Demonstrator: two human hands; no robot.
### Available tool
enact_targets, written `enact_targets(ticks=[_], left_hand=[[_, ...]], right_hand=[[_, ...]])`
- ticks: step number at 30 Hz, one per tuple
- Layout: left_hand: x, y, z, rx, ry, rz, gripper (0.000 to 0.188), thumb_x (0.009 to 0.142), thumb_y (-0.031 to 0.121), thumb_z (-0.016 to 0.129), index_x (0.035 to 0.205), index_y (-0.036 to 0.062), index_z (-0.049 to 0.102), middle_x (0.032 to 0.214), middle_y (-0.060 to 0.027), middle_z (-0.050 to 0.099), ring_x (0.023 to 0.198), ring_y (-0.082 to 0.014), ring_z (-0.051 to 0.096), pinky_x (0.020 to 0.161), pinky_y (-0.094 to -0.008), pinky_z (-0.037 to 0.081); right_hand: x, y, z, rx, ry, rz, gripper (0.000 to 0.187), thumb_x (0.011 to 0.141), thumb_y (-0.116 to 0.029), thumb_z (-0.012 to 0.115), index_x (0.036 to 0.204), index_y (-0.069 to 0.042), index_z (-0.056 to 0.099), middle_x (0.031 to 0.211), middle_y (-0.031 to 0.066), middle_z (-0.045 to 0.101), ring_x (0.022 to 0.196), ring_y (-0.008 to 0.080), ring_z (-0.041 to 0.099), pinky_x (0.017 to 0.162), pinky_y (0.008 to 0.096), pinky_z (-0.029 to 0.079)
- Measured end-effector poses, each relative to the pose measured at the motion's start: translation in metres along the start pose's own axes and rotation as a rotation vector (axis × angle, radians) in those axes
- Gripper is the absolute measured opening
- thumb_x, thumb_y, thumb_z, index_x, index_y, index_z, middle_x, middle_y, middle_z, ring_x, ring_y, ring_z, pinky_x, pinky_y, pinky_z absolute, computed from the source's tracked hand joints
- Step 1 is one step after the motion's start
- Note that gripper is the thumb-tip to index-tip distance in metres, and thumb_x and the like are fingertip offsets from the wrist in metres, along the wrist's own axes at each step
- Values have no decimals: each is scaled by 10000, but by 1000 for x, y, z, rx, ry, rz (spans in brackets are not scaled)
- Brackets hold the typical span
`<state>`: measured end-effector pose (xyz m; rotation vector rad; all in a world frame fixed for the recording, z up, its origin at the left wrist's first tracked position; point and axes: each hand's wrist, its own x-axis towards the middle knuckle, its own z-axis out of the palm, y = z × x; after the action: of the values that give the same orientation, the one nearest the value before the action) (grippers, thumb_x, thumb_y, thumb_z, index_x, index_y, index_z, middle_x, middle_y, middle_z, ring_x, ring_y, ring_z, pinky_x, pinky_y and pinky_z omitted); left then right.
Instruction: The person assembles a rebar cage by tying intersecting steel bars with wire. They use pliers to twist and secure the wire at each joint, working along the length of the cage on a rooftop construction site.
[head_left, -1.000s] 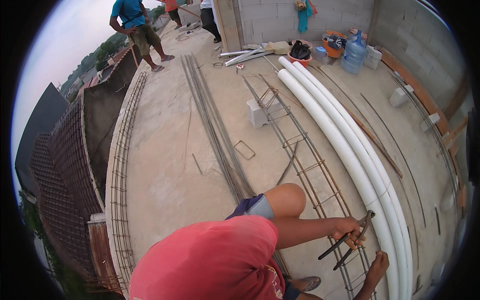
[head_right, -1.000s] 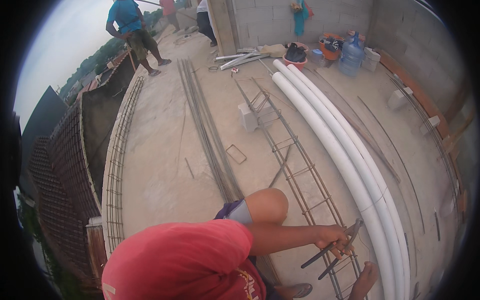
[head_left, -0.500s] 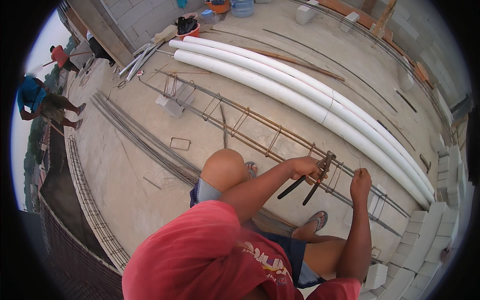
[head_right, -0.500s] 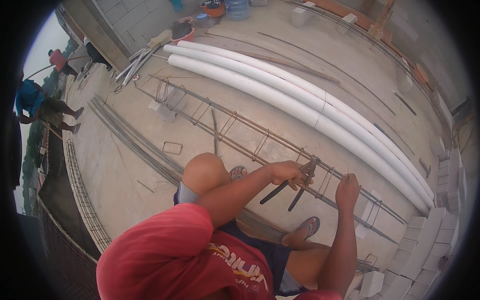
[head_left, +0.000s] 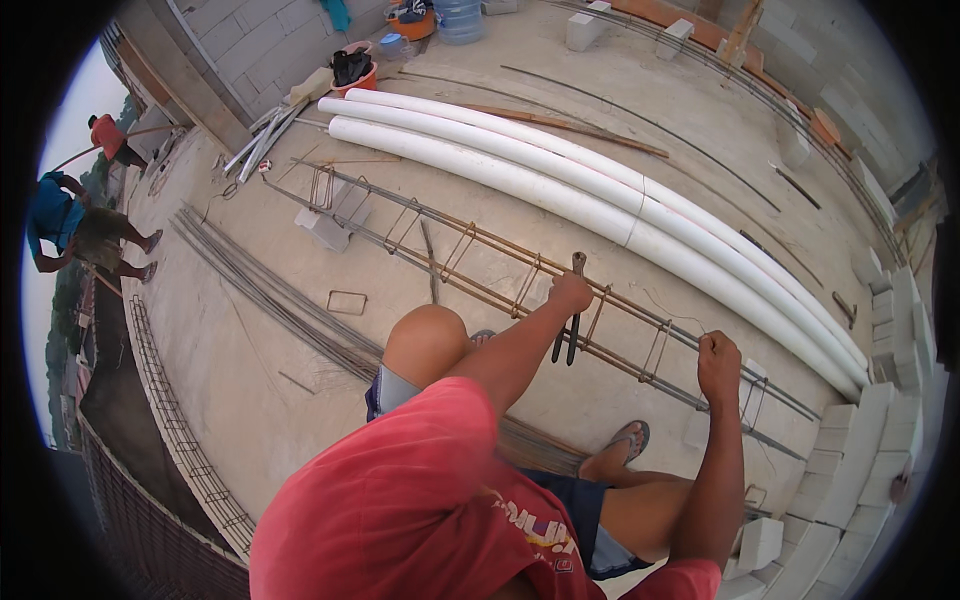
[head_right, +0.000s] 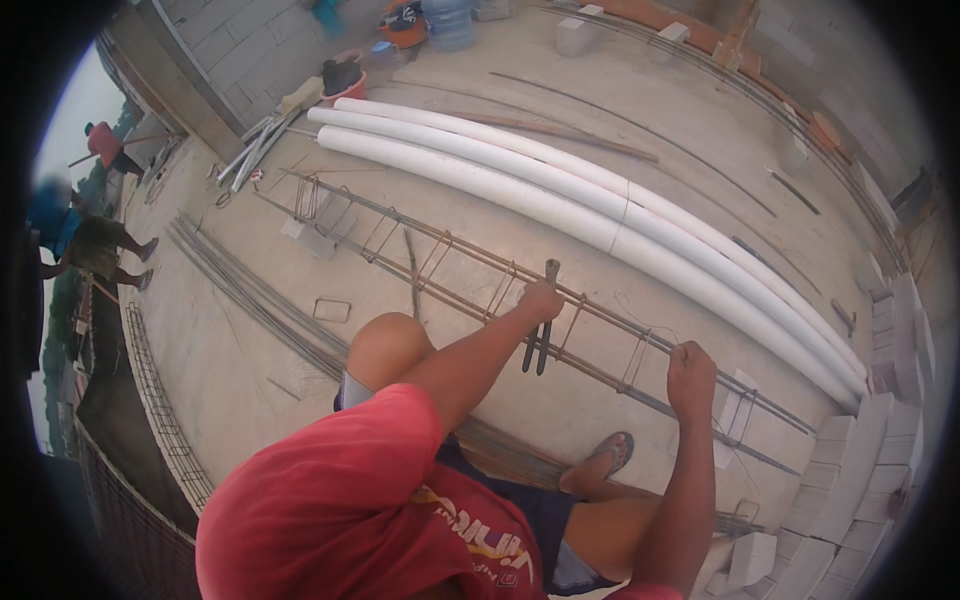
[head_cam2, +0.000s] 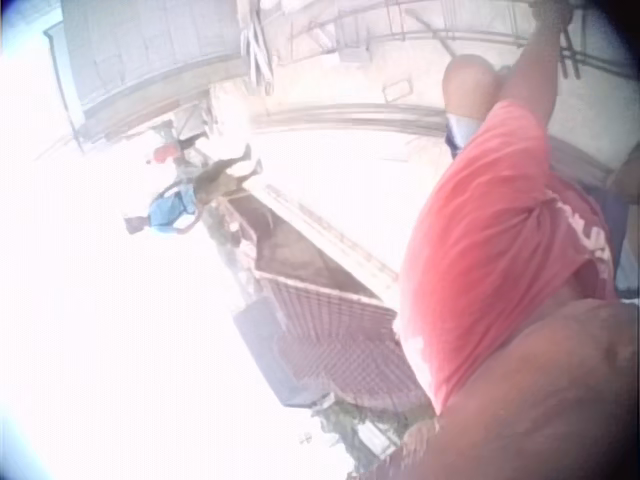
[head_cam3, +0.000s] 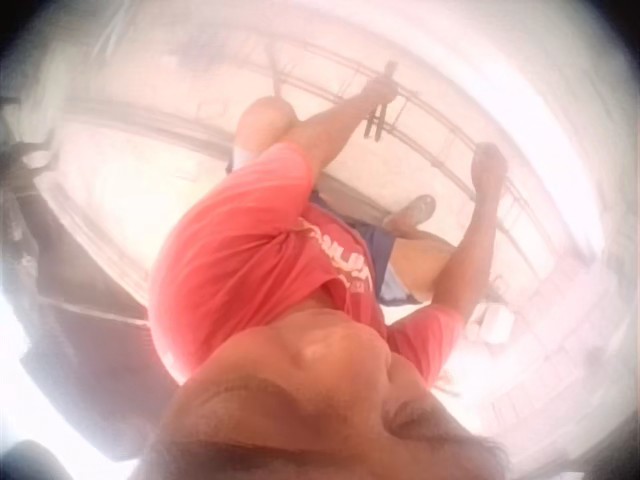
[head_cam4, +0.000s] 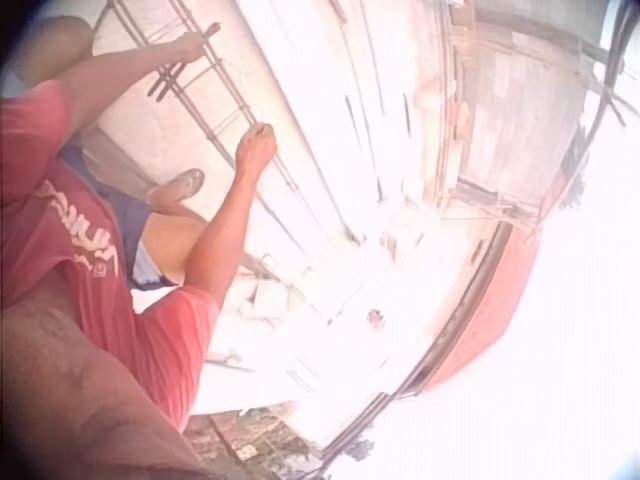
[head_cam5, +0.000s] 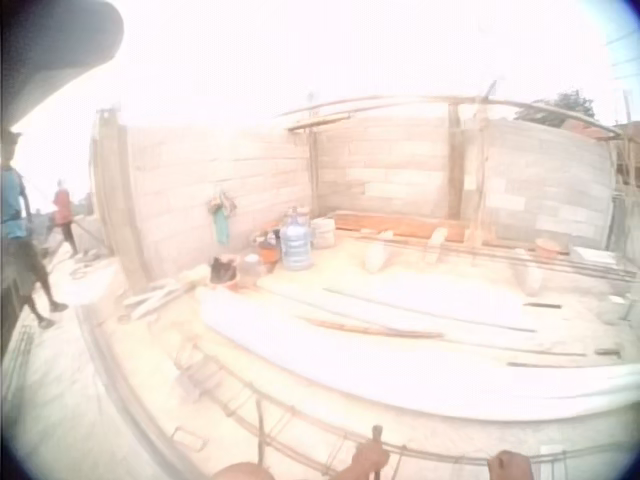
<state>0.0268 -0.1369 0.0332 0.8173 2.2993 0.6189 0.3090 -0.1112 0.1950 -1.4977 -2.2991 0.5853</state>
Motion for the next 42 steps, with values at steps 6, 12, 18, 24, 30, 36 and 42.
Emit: enact_targets(ticks=[6,12,18,24,30,36,42], left_hand=[[-43,56,-62,-407,-169,618,496,942,388,506,1238,-7,552,1192,-263,591,1124,-360,570,957,-415,444],[-73,85,-91,-31,-396,819,305,905,216,507,1002,-34,653,973,-237,662,966,-391,625,873,-447,468],[-88,84,-89,-142,-233,795,300,881,211,509,896,-38,675,904,-248,663,901,-389,640,830,-448,483],[-142,131,-113,-493,-552,699,309,909,200,481,929,-66,638,665,-129,604,583,-202,606,577,-343,501],[-155,168,-120,-469,-828,705,290,918,235,531,926,-40,622,635,-33,539,585,-129,522,609,-298,460],[-145,190,-62,-513,-1117,626,305,940,283,545,987,-11,611,682,-21,554,663,-149,550,704,-301,473],[-124,200,11,-316,-885,589,433,930,328,544,1174,-25,599,921,-134,657,932,-226,613,858,-372,479]], right_hand=[[-3,-42,-6,-25,-17,-59,268,947,-215,478,871,9,603,731,268,611,718,459,600,666,528,443],[-12,-40,-22,163,81,-125,232,968,-148,455,969,20,614,643,153,546,545,217,496,553,378,399],[-32,-54,-32,473,-104,80,330,942,-161,499,1165,65,587,665,50,541,522,92,482,469,249,384],[-25,-59,-47,796,-143,217,291,933,-221,563,1054,36,624,651,27,542,496,84,492,411,238,379],[-42,-43,-95,747,-204,192,264,914,-222,618,1025,15,648,588,-31,459,470,47,386,420,218,321],[-60,-7,-121,670,-224,329,274,914,-217,594,1035,19,663,616,-11,490,493,59,417,449,239,361],[-53,84,-104,242,58,438,248,860,-148,557,954,45,682,701,139,633,618,249,599,615,376,474]])
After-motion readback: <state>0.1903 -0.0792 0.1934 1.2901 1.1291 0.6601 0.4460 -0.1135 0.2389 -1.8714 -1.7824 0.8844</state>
